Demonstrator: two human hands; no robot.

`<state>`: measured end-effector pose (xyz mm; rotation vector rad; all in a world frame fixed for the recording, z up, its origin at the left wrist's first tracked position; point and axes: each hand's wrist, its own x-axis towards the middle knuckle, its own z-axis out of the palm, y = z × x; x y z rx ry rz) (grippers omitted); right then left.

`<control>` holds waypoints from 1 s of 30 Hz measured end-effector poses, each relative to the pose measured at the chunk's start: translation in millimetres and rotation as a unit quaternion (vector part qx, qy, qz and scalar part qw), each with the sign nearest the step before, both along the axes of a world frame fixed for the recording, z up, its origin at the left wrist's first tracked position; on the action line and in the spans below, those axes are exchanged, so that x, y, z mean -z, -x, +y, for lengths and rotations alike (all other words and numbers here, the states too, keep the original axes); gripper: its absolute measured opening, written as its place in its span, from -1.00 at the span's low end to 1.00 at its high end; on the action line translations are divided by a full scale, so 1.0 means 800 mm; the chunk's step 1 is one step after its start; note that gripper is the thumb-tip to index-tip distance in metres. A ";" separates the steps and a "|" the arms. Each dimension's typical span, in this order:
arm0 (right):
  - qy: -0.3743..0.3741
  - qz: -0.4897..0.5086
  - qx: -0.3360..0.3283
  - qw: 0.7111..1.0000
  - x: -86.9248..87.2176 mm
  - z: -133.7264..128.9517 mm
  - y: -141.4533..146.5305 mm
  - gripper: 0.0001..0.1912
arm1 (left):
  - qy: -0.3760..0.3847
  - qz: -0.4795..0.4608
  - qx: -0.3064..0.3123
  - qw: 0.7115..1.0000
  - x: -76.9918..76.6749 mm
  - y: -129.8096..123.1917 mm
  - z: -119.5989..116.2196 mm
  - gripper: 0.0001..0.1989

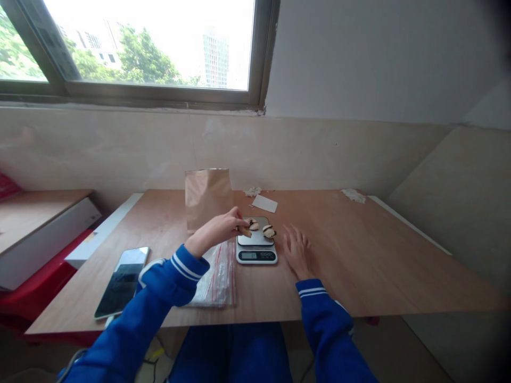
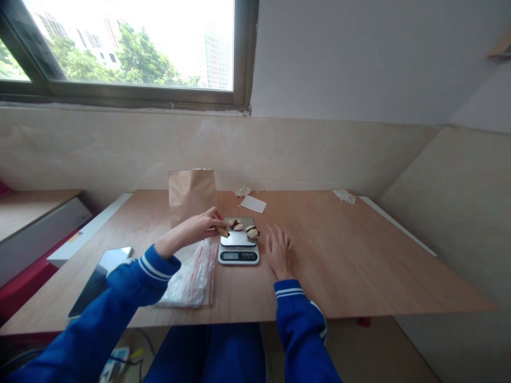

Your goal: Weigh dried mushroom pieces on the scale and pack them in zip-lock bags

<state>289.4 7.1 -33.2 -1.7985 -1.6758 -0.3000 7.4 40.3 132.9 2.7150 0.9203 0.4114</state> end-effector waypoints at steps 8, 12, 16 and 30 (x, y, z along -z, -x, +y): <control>0.029 -0.011 -0.161 0.986 -0.008 -0.001 0.016 -0.55 | 0.009 -0.070 -0.095 0.993 0.100 -0.032 0.014 -0.81; 0.034 0.005 -0.188 0.982 -0.009 -0.002 0.015 -0.55 | -0.002 -0.072 -0.098 0.993 0.112 -0.036 0.018 -0.85; 0.030 0.033 -0.182 0.982 -0.004 0.000 0.011 -0.52 | -0.071 -0.008 -0.073 0.995 0.111 -0.038 0.015 -0.81; 0.005 0.044 -0.157 0.987 0.005 0.003 0.006 -0.52 | -0.090 0.021 -0.073 0.993 0.099 -0.028 -0.008 -0.67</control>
